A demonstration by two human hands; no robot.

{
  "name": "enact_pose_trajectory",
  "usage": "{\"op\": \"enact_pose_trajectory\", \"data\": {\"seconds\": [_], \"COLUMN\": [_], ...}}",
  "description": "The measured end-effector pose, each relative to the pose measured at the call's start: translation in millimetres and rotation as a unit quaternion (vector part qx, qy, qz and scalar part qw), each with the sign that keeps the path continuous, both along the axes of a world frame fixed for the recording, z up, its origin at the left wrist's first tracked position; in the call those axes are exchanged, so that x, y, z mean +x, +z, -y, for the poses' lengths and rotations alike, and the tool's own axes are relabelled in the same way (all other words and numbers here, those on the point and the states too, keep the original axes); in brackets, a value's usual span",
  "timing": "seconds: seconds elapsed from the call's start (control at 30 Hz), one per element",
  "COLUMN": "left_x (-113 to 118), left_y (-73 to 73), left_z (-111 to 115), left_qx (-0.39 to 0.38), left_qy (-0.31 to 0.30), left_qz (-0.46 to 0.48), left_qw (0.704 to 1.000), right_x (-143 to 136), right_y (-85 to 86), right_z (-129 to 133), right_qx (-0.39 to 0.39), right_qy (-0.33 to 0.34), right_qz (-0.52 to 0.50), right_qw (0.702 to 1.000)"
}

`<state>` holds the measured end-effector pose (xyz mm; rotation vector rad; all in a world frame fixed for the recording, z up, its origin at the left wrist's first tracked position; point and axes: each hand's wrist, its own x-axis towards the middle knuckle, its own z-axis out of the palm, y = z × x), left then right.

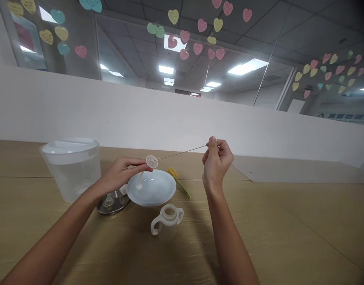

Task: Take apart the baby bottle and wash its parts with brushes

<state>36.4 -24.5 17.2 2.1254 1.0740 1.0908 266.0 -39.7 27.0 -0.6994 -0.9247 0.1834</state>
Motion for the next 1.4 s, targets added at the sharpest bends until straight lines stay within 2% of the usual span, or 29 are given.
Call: {"op": "enact_pose_trajectory", "data": {"seconds": [0.2, 0.43, 0.6, 0.9, 1.03, 1.4], "left_x": [-1.2, 0.8, 0.4, -1.6, -4.4, -5.7], "left_y": [2.5, 3.2, 5.0, 5.6, 7.9, 7.8], "left_z": [3.3, 4.7, 9.6, 11.5, 13.9, 12.6], "left_qx": [-0.009, 0.005, 0.035, 0.033, 0.012, 0.005], "left_qy": [-0.002, 0.007, 0.025, 0.034, 0.055, 0.042], "left_qz": [0.018, 0.008, -0.018, -0.02, -0.014, -0.016], "left_qw": [1.0, 1.0, 0.999, 0.999, 0.998, 0.999], "right_x": [4.7, -9.3, -21.6, -34.6, -41.6, -58.6], "right_y": [0.8, 0.7, -5.3, -18.4, -22.7, -29.5], "right_z": [-0.3, 10.0, 6.8, -6.8, -6.5, -4.5], "right_qx": [-0.01, -0.012, -0.021, -0.076, -0.082, -0.11], "right_qy": [-0.007, 0.0, 0.027, 0.126, 0.147, 0.17], "right_qz": [0.01, 0.039, 0.03, -0.004, 0.012, 0.058], "right_qw": [1.0, 0.999, 0.999, 0.989, 0.986, 0.978]}}
